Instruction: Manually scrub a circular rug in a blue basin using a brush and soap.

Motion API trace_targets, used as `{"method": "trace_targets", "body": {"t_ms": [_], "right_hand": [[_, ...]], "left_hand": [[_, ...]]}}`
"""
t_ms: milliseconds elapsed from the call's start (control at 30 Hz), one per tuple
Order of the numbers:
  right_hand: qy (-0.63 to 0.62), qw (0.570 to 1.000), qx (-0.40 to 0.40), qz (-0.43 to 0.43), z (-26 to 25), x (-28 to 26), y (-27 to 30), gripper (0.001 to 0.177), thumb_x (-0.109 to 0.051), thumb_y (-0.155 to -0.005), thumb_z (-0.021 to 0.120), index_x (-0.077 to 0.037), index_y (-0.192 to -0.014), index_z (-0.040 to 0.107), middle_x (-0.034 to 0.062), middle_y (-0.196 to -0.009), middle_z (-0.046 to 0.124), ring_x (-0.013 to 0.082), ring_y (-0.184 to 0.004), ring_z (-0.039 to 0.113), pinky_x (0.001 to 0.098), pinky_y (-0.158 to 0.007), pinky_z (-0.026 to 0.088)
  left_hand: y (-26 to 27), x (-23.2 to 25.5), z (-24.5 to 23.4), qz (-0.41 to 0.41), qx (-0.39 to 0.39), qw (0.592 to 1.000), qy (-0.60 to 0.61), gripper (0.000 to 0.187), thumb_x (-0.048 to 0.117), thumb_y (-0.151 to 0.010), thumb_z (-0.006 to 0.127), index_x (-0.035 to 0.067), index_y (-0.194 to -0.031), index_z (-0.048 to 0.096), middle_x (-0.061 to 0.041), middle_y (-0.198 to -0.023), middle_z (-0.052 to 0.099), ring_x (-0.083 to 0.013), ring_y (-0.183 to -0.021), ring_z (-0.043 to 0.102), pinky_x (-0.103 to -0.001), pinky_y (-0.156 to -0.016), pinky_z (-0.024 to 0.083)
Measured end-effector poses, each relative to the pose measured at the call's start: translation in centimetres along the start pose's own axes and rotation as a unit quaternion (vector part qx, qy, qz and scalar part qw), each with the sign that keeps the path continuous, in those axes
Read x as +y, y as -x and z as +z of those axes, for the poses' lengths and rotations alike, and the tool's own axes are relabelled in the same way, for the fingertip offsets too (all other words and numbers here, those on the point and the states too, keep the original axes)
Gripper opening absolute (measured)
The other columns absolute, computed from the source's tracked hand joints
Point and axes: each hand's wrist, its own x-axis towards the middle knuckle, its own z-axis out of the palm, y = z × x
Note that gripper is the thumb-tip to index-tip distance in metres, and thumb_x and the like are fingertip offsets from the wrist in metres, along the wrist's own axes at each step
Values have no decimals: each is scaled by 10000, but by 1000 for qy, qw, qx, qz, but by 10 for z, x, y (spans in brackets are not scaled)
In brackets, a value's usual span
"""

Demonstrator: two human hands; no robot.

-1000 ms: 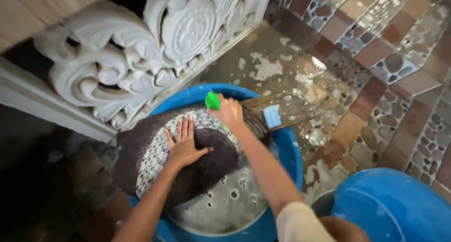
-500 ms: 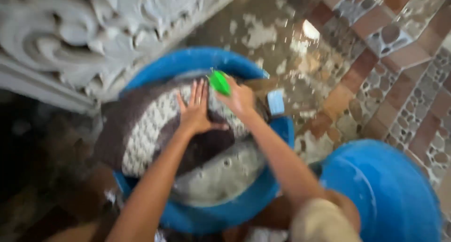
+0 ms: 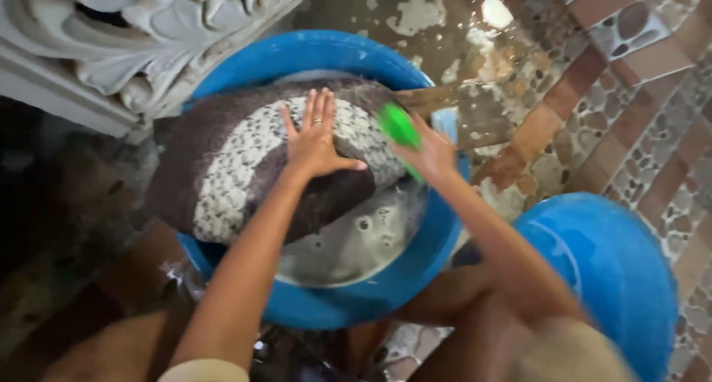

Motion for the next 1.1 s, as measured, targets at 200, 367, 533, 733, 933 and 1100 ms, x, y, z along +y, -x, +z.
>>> {"method": "trace_targets", "body": {"t_ms": [200,367,533,733,933,1100], "right_hand": [[26,991,76,-109,31,33,-60,670,-542,-907,795,-44,-1309,598,200,-920,726,427,-838,707,517,-701,561],[2,999,40,-17,2,-17,-56,672,-487,-837,822,-46,-1304,623,250,-1060,727,435,-917,716,497,-764,577],[-64,980,-151,-110,-20,-38,-19,643,-454,-821,755,-93,-1336,623,195,-992,768,409,-848,730,506,-781,572],[38,996,-56,-66,18,-43,-41,624,-478,-805,832,-115,-1279,651,228,-885,732,449,-824,695,541,-707,548],[49,980,-186,-42,-20,-54,-3,547,-487,-802,820,-174,-1225,669,184,-845,737,396,-802,718,492,-736,580],[11,995,-49,-88,55,-141,-91,590,-464,-810,849,-80,-1229,694,242,-929,740,464,-869,693,545,-772,531]], "left_hand": [[-13,5,-17,-9,-57,998,-40,1661,898,-416,757,7,-1601,9,-108,-1725,12,-293,-1585,-59,-755,-1119,-124],[-4,6,-1,19,9,999,28,1657,903,-463,764,-3,-1638,26,-155,-1725,23,-299,-1596,-43,-755,-1159,-113],[-7,7,-11,-7,13,1000,-9,1655,875,-429,778,20,-1636,37,-128,-1747,30,-286,-1603,-45,-745,-1171,-106],[16,2,-17,-31,27,999,29,1656,890,-419,758,4,-1599,7,-155,-1709,-34,-283,-1564,-75,-706,-1165,-99],[56,-78,-34,-6,-24,999,-36,1345,887,-651,636,172,-1665,114,-22,-1754,7,-239,-1608,-30,-803,-1122,-120],[53,-70,-37,-9,-6,999,-32,1414,880,-562,673,138,-1635,129,-9,-1728,35,-229,-1590,3,-796,-1090,-134]]}}
